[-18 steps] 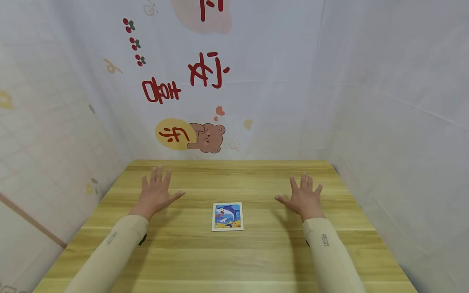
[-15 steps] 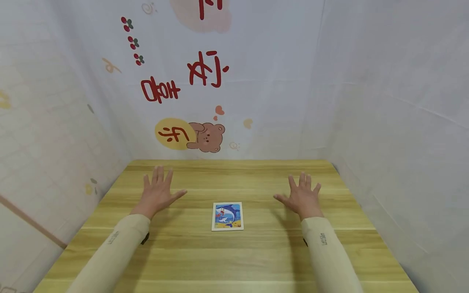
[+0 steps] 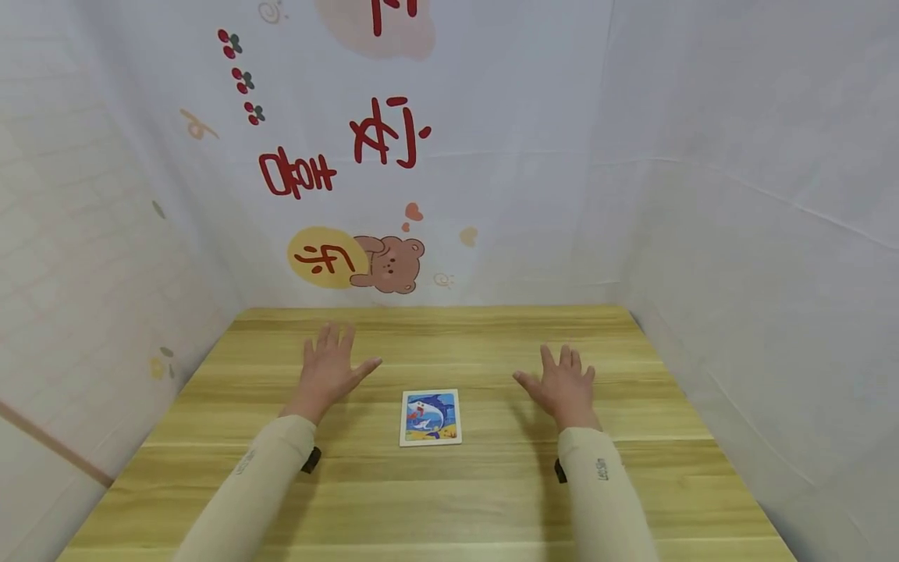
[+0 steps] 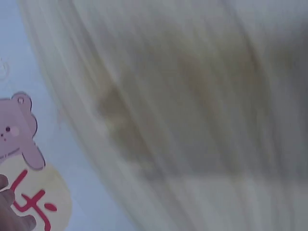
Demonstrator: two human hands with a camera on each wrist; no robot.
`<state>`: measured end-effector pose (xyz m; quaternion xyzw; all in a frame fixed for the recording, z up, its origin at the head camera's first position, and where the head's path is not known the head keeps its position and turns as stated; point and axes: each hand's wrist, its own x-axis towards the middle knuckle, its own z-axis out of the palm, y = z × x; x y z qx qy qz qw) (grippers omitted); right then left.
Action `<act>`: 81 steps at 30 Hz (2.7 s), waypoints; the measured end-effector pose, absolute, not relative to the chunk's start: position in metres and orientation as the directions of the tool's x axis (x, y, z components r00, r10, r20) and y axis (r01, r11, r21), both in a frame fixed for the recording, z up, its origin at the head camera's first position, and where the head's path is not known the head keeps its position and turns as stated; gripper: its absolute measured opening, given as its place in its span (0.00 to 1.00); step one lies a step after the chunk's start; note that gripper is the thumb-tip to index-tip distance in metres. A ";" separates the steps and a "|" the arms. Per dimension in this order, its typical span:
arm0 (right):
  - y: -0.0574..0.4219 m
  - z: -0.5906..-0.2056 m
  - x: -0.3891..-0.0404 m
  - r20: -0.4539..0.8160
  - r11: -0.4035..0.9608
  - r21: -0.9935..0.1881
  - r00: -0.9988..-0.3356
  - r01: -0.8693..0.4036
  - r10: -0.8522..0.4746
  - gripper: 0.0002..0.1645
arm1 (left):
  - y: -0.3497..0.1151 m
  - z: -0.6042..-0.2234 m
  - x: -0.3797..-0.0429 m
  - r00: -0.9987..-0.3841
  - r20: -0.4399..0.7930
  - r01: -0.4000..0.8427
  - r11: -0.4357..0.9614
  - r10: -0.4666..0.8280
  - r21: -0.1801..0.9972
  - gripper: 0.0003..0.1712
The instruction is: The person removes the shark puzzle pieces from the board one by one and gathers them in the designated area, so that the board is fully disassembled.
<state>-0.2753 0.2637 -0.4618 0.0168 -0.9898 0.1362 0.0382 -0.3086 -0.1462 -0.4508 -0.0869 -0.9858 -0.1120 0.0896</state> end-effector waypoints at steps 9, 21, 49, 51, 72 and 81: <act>0.247 -0.469 -0.275 0.134 0.913 -0.401 -0.991 -0.073 -0.021 0.40 | -0.113 -0.469 -0.298 -0.963 0.231 0.222 0.899 0.140 0.379 0.50; 0.209 -0.470 -0.281 0.089 0.739 -0.673 -0.996 -0.037 0.030 0.33 | -0.085 -0.492 -0.288 -0.970 0.223 0.220 0.742 0.098 0.633 0.41; 0.141 -0.503 -0.285 -0.047 0.607 -0.795 -0.997 -0.003 -0.066 0.19 | -0.050 -0.521 -0.275 -0.957 0.181 0.290 0.767 0.227 0.572 0.25; 0.140 -0.506 -0.286 -0.053 0.609 -0.793 -0.996 -0.002 -0.072 0.19 | -0.049 -0.522 -0.274 -0.957 0.188 0.289 0.772 0.221 0.566 0.25; 0.137 -0.518 -0.288 -0.063 0.662 -0.749 -0.994 -0.014 -0.093 0.18 | -0.040 -0.528 -0.273 -0.931 0.252 0.350 0.836 0.263 0.422 0.22; 0.136 -0.516 -0.285 -0.069 0.669 -0.743 -0.994 -0.004 -0.081 0.18 | -0.040 -0.520 -0.268 -0.936 0.231 0.343 0.838 0.266 0.423 0.22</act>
